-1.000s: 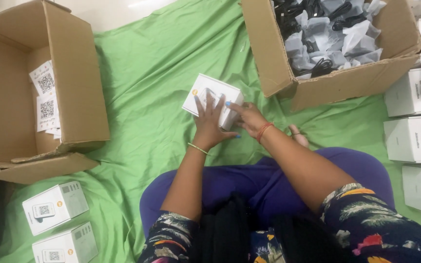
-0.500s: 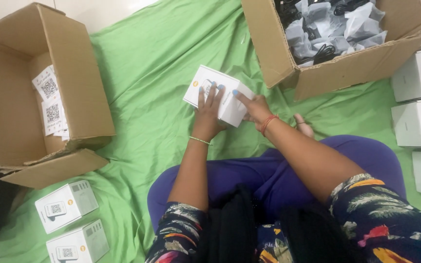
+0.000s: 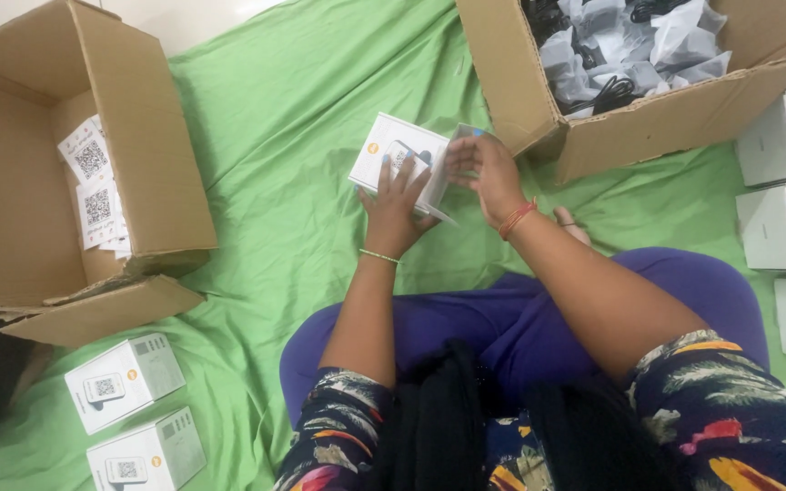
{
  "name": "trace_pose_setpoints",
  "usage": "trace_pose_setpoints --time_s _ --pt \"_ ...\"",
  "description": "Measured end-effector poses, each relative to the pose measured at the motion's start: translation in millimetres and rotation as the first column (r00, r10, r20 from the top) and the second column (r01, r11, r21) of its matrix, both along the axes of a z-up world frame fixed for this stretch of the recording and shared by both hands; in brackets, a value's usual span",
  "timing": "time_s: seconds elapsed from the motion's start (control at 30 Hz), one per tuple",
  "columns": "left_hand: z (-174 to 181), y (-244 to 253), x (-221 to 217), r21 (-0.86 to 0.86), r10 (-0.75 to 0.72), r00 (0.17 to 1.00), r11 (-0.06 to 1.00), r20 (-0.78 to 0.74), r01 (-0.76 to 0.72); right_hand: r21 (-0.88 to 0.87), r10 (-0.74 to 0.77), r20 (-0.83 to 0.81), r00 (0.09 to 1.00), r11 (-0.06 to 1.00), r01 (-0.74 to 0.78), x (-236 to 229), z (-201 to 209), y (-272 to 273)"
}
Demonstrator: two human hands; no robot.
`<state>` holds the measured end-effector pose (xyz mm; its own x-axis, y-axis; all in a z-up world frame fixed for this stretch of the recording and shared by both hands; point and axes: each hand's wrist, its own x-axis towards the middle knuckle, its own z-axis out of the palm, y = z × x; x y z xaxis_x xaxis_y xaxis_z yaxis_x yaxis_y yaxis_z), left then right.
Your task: The person packs electronic devices and power adapters into individual product boxes.
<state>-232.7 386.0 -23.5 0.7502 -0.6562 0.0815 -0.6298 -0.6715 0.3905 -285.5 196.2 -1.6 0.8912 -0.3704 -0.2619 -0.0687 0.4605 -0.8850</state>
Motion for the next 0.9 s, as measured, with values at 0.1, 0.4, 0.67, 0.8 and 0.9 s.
trace_pose_setpoints --time_s 0.1,0.4,0.67,0.8,0.9 --pt "-16.4 1.4 4.8 -0.029 -0.015 0.999 0.999 0.044 0.016 -0.078 0.068 -0.012 0.998 0.995 -0.069 1.8 -16.4 -2.4" --pt "-18.7 11.7 15.7 -0.518 0.044 0.998 0.855 0.047 -0.013 -0.996 0.332 0.015 0.943 0.085 -0.014 -21.4 43.2 30.6" --pt "9.3 9.1 17.4 -0.705 0.051 0.999 0.709 0.017 -0.024 -0.964 0.350 -0.170 0.921 -0.253 -0.082 -28.4 13.3 37.1" --pt "6.6 12.3 24.3 -0.694 0.123 0.990 0.707 -0.071 -0.138 -0.956 0.392 -0.212 0.895 -0.272 -0.107 -27.0 0.3 37.4" --pt "0.3 16.4 30.6 -0.685 0.155 0.979 0.700 -0.133 -0.204 -0.956 0.410 -0.184 0.893 -0.285 -0.066 -25.4 -5.7 38.2"
